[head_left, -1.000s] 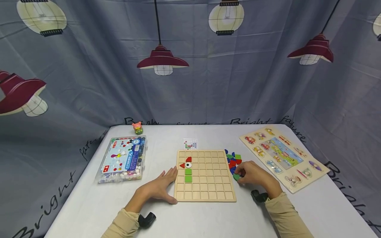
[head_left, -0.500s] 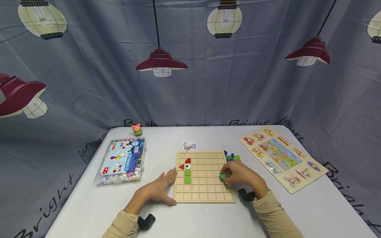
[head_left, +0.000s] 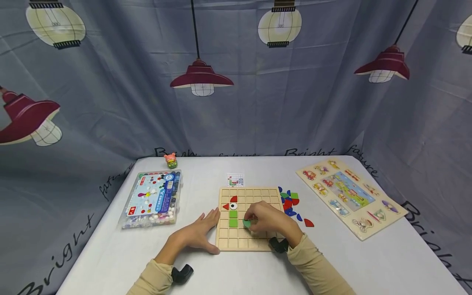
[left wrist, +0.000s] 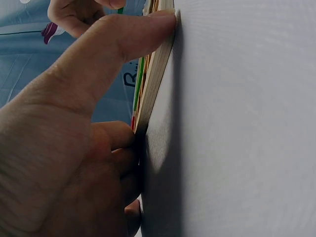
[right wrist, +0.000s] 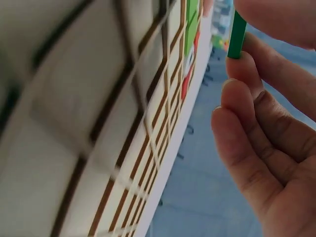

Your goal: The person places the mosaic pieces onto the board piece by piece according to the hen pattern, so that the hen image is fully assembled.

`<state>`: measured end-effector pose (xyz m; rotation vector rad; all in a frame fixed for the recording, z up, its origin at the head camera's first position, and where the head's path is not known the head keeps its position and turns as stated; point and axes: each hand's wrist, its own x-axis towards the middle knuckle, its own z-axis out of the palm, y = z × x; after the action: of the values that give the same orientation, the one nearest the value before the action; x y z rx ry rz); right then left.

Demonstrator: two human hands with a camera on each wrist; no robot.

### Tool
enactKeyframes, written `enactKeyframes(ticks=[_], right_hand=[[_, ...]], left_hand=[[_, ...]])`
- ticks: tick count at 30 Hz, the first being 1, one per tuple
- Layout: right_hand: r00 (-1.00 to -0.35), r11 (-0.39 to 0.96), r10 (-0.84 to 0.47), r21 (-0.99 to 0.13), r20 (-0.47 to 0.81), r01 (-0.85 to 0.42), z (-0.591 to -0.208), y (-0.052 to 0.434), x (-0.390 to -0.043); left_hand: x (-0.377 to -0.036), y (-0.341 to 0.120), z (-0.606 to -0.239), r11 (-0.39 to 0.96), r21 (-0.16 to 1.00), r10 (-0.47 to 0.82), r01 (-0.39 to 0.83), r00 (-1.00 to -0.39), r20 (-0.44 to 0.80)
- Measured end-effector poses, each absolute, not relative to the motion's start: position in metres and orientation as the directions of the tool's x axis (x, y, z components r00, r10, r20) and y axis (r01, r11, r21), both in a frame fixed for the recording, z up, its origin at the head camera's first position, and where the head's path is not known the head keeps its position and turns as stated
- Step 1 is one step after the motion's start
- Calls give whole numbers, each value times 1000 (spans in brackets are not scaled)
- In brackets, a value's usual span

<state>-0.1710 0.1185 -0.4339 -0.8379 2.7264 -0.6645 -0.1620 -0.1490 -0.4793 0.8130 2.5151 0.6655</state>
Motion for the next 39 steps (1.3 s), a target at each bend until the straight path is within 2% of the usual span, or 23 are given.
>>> enactKeyframes(ticks=[13,20,33,39], right_hand=[[-747,703,-658,-438,-100,-560,-441,82,-166],[-764,739,-631,-405,-138,-538,-447,73,-164],[-763,738,-637,-372,-110,-563,-448,68,-162],[-775,753,-627,-317,-81,-576,-449,66,-161]], left_hand=[[-164,-149,-481,720,551,622,422,-744,-243],[-163,-149,-481,718,553,624,422,-743,-243],[-161,-150,-482,721,551,622,421,-743,-246],[-162,-150,-480,717,552,625,426,-743,-238]])
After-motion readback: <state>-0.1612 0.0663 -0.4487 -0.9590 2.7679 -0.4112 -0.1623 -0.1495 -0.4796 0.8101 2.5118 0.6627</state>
